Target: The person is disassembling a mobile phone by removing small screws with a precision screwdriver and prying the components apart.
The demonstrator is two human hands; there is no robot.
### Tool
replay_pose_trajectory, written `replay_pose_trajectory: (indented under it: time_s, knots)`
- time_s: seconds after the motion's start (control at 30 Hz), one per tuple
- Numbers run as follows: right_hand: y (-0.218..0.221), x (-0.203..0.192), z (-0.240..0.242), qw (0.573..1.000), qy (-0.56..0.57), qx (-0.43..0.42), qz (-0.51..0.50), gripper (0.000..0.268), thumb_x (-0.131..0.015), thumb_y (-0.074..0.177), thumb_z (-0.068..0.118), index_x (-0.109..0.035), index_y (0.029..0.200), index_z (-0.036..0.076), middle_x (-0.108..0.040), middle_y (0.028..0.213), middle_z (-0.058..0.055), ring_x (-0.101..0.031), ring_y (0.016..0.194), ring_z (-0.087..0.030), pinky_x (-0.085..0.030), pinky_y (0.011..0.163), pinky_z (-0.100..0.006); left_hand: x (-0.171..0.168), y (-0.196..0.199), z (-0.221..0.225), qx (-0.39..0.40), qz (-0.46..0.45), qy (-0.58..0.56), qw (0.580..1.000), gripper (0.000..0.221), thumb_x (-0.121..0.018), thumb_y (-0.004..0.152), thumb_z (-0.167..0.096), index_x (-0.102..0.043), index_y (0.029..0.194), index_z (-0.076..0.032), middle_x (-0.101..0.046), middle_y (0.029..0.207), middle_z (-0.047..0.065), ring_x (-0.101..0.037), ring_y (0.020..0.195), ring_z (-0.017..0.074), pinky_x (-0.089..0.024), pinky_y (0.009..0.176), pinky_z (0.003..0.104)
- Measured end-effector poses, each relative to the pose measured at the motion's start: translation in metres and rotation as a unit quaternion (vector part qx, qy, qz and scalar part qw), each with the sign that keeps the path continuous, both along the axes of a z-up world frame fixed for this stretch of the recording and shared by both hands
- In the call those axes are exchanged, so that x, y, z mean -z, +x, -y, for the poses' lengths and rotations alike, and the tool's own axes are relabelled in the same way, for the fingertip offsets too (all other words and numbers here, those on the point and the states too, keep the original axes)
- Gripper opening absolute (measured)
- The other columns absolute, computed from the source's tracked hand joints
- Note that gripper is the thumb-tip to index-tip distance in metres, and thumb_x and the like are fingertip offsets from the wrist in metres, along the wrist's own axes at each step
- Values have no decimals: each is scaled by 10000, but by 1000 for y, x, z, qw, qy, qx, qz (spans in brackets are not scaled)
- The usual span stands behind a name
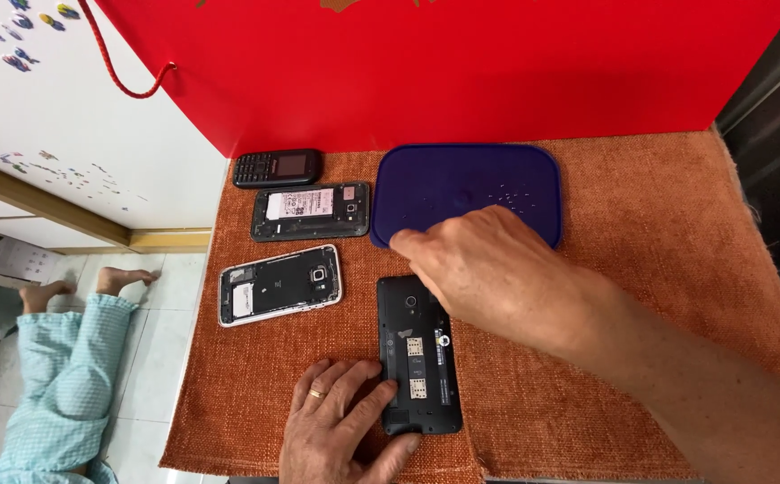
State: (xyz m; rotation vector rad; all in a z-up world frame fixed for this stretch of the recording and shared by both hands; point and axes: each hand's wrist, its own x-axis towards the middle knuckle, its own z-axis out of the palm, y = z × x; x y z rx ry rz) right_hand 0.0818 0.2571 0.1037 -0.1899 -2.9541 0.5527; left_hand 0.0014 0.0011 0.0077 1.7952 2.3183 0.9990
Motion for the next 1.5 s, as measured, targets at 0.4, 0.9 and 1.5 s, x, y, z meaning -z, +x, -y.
replay_pose_trajectory:
  time_s: [0.4, 0.9, 1.5]
  knots:
    - [3, -7, 4, 999, -34, -14, 9, 316, -592, 856, -90, -629, 1162, -21, -719, 796, -203, -677, 374, -186, -566, 247, -204, -6, 3, -5, -23, 0, 0, 1000, 499, -811, 748, -509, -813, 1008, -83, -748, 1112, 131, -641, 1136, 302, -438, 1018, 541]
    - [-2, -6, 14, 996, -75, -39, 15, 573, -623, 758, -159, -645, 1279, 78, -712, 1009, -160, -724, 550, -177, -646, 395, -198, 12, -6, 1, 34, -31, -59, 997, 594, -786, 777, -588, -763, 1179, -152, -587, 1437, 172, -422, 1417, 391, -232, 1152, 655]
    - [-3, -6, 2, 999, -4, -5, -36, 359, -629, 824, -85, -653, 1179, -33, -714, 633, -117, -582, 312, -146, -451, 220, -204, 5, -2, 1, 18, -7, -31, 999, 548, -758, 795, -571, -791, 1099, -117, -656, 1357, 174, -491, 1380, 378, -260, 1161, 625]
